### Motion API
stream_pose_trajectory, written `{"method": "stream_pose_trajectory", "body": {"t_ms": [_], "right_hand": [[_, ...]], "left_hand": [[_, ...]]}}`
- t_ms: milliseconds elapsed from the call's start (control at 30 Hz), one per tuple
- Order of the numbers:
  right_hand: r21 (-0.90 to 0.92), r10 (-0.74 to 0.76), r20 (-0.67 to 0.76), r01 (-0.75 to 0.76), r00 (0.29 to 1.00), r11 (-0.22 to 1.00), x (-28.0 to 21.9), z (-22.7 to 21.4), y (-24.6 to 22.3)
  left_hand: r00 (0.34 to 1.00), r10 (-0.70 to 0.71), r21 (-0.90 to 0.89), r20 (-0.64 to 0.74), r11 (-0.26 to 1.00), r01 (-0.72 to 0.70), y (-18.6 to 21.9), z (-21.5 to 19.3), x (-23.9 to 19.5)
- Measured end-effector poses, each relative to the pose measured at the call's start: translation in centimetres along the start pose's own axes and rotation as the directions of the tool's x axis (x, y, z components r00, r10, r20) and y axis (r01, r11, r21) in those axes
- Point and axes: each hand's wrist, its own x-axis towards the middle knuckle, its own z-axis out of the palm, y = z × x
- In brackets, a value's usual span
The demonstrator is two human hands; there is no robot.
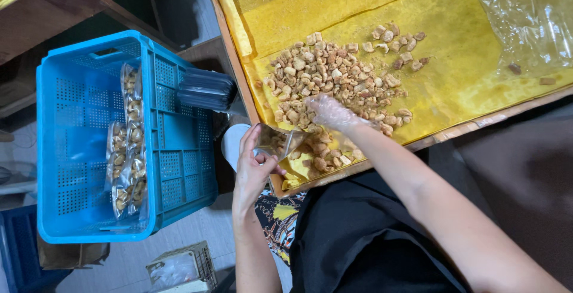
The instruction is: The person fills small plastic pouches with fried snack pieces using a metal scoop and by hand, then places the filled pouches into a blue plastic crate.
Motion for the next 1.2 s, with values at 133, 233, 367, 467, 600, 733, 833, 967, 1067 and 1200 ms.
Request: {"method": "stream_pose_trajectory", "body": {"t_ms": [133, 233, 367, 467, 600, 733, 833, 967, 1067, 1200], "right_hand": [[0.003, 0.077, -0.163, -0.078, 0.984, 0.997, 0.2, 3.2, -0.6], [-0.008, 0.114, -0.12, -0.116, 0.986, 0.993, 0.8, 3.7, -0.1], [0.001, 0.037, -0.123, -0.037, 0.992, 0.999, 1.2, 3.8, 0.4], [-0.219, -0.116, -0.154, 0.081, 0.981, 0.972, 0.5, 3.3, 0.4], [-0.091, -0.067, -0.061, 0.061, 0.996, 0.994, 0.0, 4.1, 0.4], [0.087, 0.019, -0.058, -0.014, 0.998, 0.996, 0.3, 2.6, -0.2], [0.438, 0.169, 0.051, -0.174, 0.984, 0.882, -2.5, -2.4, -1.9], [0.949, -0.093, -0.163, 0.182, 0.982, 0.257, -7.2, -10.4, -4.8], [0.966, -0.171, -0.233, 0.249, 0.957, 0.074, -10.2, -14.3, -7.5], [0.774, -0.212, -0.424, 0.474, 0.881, 0.42, -11.7, -15.2, -10.9]], "left_hand": [[1.0, -0.027, 0.029, -0.004, 0.999, 0.027, 0.0, 0.0, 0.2], [1.0, -0.014, 0.018, 0.005, 1.0, 0.014, -0.1, 0.1, 0.4], [0.999, -0.044, 0.02, 0.011, 0.999, 0.043, -0.3, 0.2, 0.4], [0.999, -0.038, -0.004, 0.026, 0.999, 0.038, -0.5, 0.4, 0.7], [0.999, -0.022, -0.014, 0.023, 1.0, 0.022, -0.5, 0.4, 0.8], [0.999, -0.033, 0.006, 0.027, 0.999, 0.033, -0.3, 0.4, 0.6], [0.998, -0.022, -0.002, 0.053, 1.0, 0.022, 0.1, 0.4, 0.6], [0.994, 0.027, -0.007, 0.102, 1.0, -0.027, 0.7, 1.4, 2.6], [0.994, 0.012, 0.044, 0.108, 0.999, -0.017, 0.9, 3.1, 4.4], [0.994, -0.015, 0.055, 0.104, 0.998, 0.009, 0.8, 5.2, 6.3]]}}
